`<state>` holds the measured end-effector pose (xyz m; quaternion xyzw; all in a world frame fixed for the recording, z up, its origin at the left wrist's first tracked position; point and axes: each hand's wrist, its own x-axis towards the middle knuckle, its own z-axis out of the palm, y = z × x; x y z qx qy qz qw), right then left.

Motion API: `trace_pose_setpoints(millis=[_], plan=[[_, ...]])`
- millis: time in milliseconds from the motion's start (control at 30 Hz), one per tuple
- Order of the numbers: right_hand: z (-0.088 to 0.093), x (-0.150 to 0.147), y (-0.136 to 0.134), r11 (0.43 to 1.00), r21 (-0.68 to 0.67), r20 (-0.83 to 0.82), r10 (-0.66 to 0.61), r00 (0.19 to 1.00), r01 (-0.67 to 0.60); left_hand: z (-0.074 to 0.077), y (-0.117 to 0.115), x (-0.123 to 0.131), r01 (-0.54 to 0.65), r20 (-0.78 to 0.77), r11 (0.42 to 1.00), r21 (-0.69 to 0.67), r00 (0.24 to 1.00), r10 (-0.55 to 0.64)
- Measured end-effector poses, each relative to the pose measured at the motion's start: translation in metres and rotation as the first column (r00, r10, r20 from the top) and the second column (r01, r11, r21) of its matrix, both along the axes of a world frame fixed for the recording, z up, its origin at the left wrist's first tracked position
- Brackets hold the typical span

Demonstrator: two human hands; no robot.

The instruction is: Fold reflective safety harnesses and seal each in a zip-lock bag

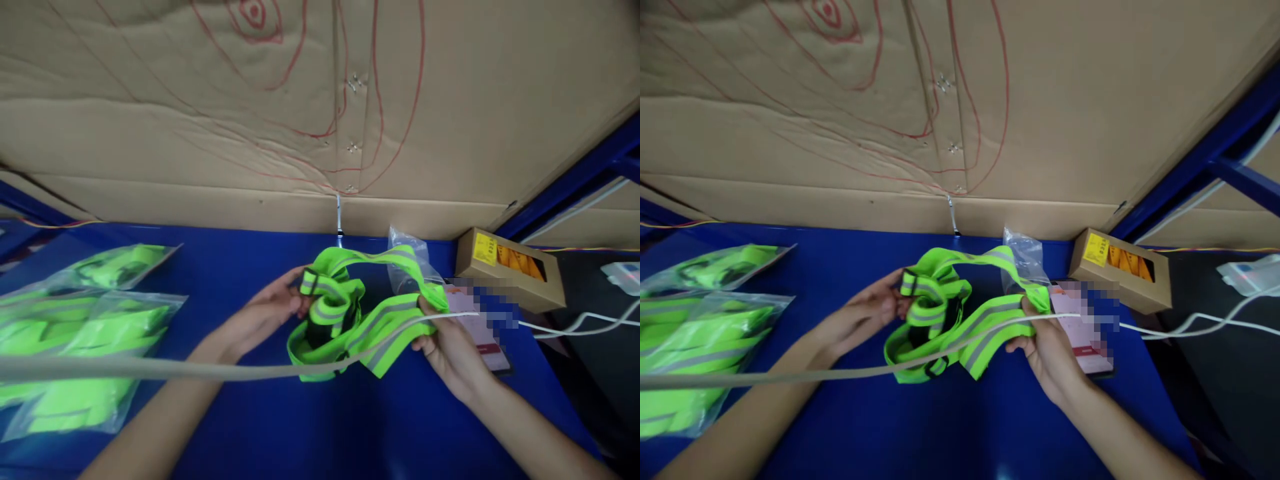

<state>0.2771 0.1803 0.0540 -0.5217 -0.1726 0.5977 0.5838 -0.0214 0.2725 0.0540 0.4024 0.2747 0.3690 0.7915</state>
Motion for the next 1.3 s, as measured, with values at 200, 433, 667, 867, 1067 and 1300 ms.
trace_pose_setpoints(millis=[200,433,667,867,1067,1300], plan=[[-0.004,-0.006,-0.006,0.996,-0.018,0.018,0.087,0.996,-0.086,-0.007,-0.020,0.022,0.185,-0.260,0.962,0.202,0.957,-0.129],[0.001,-0.007,-0.008,0.938,0.048,0.252,0.321,0.913,-0.343,-0.005,-0.032,0.033,0.151,-0.560,0.965,0.214,0.828,-0.005],[-0.005,-0.009,-0.009,0.808,0.093,0.501,0.467,0.729,-0.582,0.011,-0.050,0.042,0.351,-0.739,0.868,0.351,0.673,0.027],[-0.012,-0.001,-0.003,0.948,0.078,0.571,0.210,0.793,-0.307,0.019,-0.037,0.025,-0.128,-0.477,0.769,0.627,0.717,0.508],[-0.020,0.006,0.000,0.956,0.104,0.606,0.158,0.779,-0.274,0.028,0.007,-0.020,-0.491,-0.215,0.426,0.760,0.428,0.878],[-0.024,0.006,0.001,0.925,0.186,0.654,0.134,0.745,-0.330,0.042,0.018,-0.052,-0.575,-0.101,0.177,0.798,0.161,0.982]])
